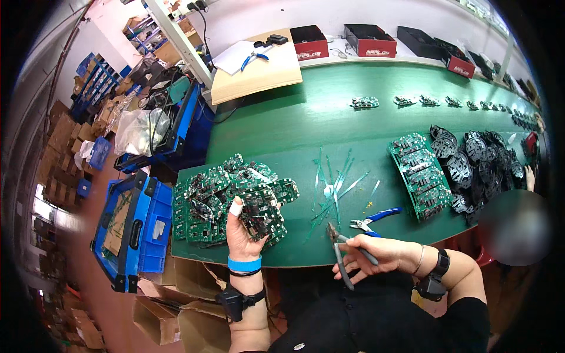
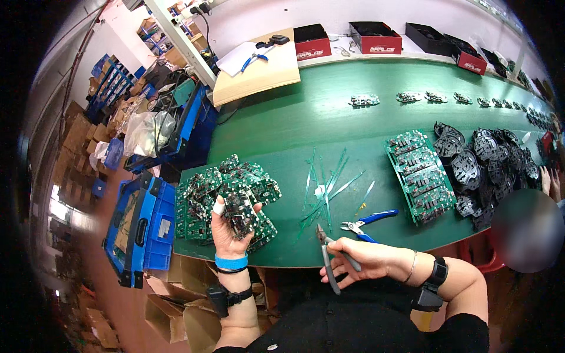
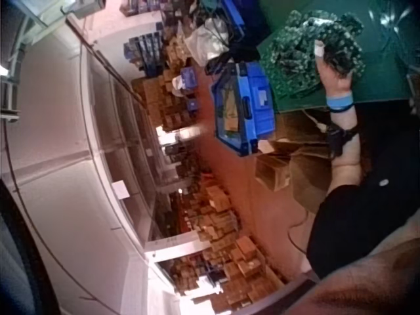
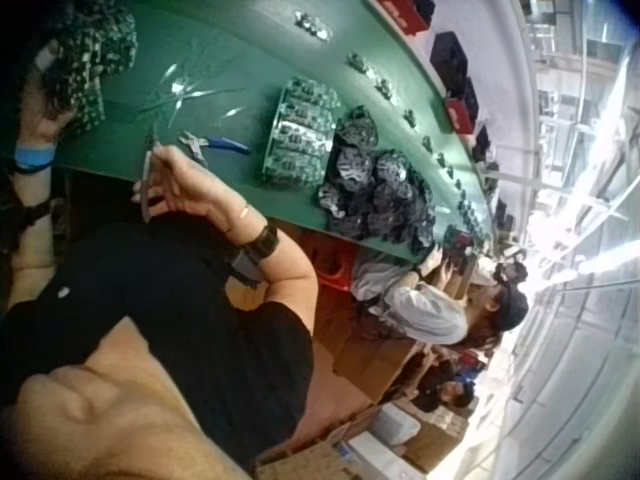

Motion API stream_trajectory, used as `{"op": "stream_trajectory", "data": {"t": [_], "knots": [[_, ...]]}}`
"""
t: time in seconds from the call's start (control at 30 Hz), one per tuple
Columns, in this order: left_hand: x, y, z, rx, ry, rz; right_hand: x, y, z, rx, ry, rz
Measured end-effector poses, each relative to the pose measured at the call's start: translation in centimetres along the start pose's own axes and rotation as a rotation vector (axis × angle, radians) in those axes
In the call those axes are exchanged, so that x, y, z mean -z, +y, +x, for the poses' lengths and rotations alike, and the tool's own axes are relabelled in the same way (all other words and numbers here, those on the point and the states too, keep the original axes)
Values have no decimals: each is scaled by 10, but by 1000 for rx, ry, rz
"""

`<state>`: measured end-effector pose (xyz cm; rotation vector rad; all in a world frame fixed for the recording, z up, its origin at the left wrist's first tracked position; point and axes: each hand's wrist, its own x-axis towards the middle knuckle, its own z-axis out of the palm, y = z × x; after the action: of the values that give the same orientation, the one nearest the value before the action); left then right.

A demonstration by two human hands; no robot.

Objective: Cutting components and assembling printed circuit boards at a workstation.

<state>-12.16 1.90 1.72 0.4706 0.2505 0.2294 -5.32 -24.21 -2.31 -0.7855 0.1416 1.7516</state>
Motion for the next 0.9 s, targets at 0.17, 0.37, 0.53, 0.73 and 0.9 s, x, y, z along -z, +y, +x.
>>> {"op": "stream_trajectory", "data": {"t": [0.17,0.37,0.53,0.73,0.9], "knots": [[0,1,10,33,-22,-46,-23,-10,-8,374,334,-1592],[-24,5,19,23,-40,-34,-25,-27,27,796,670,-2270],[-34,6,32,64,-98,24,-6,-55,22,1083,614,-1951],[-67,9,65,115,-240,111,-80,-144,-15,1420,608,-1276],[-103,29,116,-51,-353,104,-83,-241,-31,1656,784,-1252]]}}
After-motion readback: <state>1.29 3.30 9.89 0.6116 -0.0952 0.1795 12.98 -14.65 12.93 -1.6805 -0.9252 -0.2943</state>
